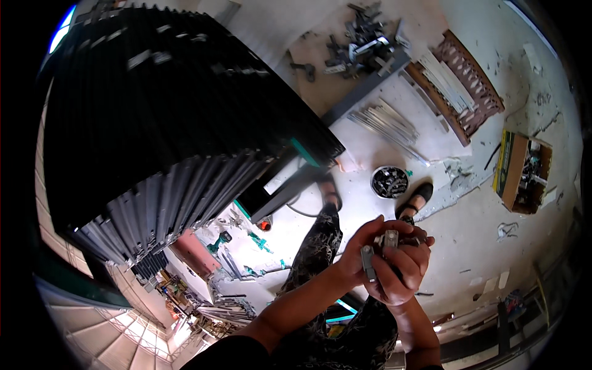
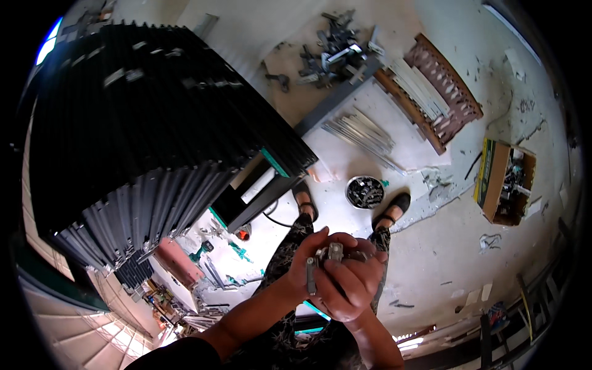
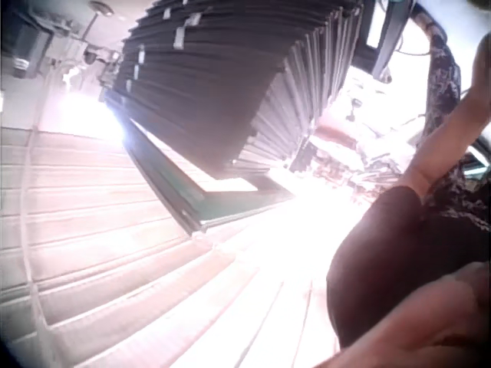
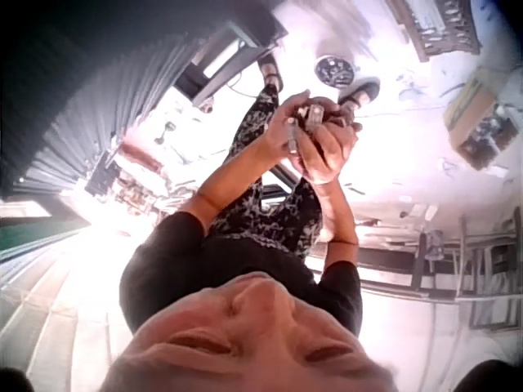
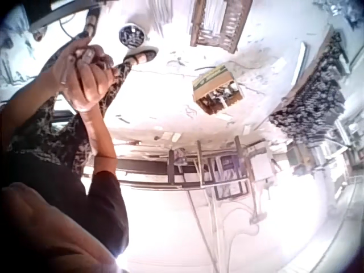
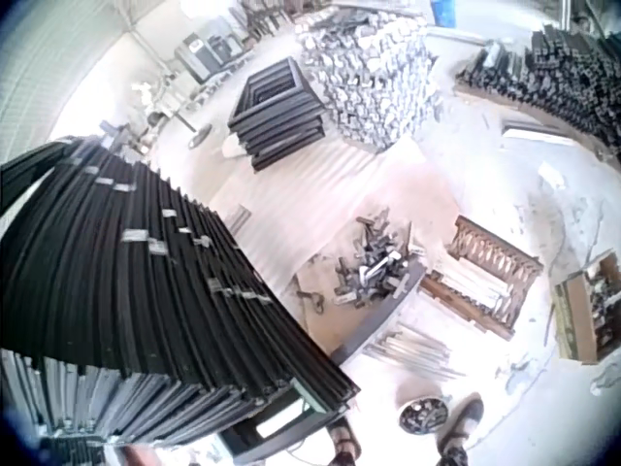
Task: The person picks up metal brackets and slats, stacks window frames, and collects a bowl of screws on a workshop floor.
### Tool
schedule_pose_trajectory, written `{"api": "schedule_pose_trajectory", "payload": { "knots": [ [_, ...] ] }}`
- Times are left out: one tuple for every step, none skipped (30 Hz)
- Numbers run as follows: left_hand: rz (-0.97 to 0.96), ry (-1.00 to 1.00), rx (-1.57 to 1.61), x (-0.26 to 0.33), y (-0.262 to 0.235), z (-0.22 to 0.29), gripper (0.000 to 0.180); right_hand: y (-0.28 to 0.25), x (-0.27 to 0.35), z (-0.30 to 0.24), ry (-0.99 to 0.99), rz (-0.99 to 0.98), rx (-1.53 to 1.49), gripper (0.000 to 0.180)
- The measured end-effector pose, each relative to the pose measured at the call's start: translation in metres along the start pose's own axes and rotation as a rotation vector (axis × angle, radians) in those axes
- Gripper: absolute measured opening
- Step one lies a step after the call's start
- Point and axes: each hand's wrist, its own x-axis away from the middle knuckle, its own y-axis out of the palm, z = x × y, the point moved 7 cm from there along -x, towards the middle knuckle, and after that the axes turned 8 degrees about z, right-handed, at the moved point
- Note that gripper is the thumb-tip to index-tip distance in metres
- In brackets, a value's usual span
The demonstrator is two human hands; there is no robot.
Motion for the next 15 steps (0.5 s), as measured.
{"api": "schedule_pose_trajectory", "payload": {
  "knots": [
    [0.032, 0.013, 0.003, 0.007, 0.005, 0.001, 0.042, -0.004, -0.004, -0.009, -0.018, -0.003, -0.004, 0.018],
    [-0.067, 0.026, 0.058, 0.012, 0.012, 0.002, 0.04, -0.006, -0.006, -0.018, -0.035, -0.007, -0.009, 0.017],
    [-0.004, 0.057, 0.045, 0.017, 0.012, 0.001, 0.038, -0.005, -0.008, -0.025, -0.024, 0.003, -0.018, 0.012],
    [0.06, 0.089, 0.033, 0.022, 0.014, 0.001, 0.036, -0.005, -0.013, -0.032, -0.038, 0.008, -0.032, 0.012],
    [0.058, 0.112, 0.024, 0.028, 0.016, 0.004, 0.036, -0.004, -0.017, -0.04, -0.056, -0.007, -0.038, 0.011],
    [0.01, 0.103, 0.101, 0.035, 0.021, 0.005, 0.034, -0.003, -0.021, -0.046, -0.074, -0.022, -0.045, 0.01],
    [-0.038, 0.095, 0.176, 0.04, 0.025, 0.007, 0.034, -0.003, -0.022, -0.053, -0.097, -0.015, -0.047, 0.01],
    [-0.086, 0.028, 0.221, 0.046, 0.042, 0.008, 0.031, -0.003, -0.026, -0.061, -0.108, -0.004, -0.085, 0.01],
    [-0.024, 0.071, 0.201, 0.048, 0.035, 0.009, 0.03, -0.003, -0.031, -0.065, -0.096, -0.049, -0.039, 0.01],
    [0.037, 0.115, 0.181, 0.051, 0.026, 0.01, 0.029, 0.0, -0.034, -0.069, -0.084, -0.093, 0.007, 0.011],
    [0.026, 0.12, 0.194, 0.051, 0.027, 0.011, 0.028, 0.006, -0.031, -0.071, -0.115, -0.148, 0.011, 0.017],
    [-0.005, 0.073, 0.264, 0.053, 0.025, 0.01, 0.03, 0.014, -0.032, -0.074, -0.093, -0.164, 0.005, 0.015],
    [-0.01, 0.093, 0.251, 0.058, 0.026, 0.014, 0.03, 0.016, -0.035, -0.08, -0.108, -0.128, 0.006, 0.014],
    [-0.035, -0.093, 0.481, 0.063, 0.041, 0.007, 0.021, 0.018, -0.036, -0.085, -0.119, -0.094, 0.002, 0.013],
    [-0.063, -0.287, 0.708, 0.069, 0.062, 0.0, 0.014, 0.02, -0.036, -0.089, -0.126, -0.087, -0.016, 0.013]
  ]
}}
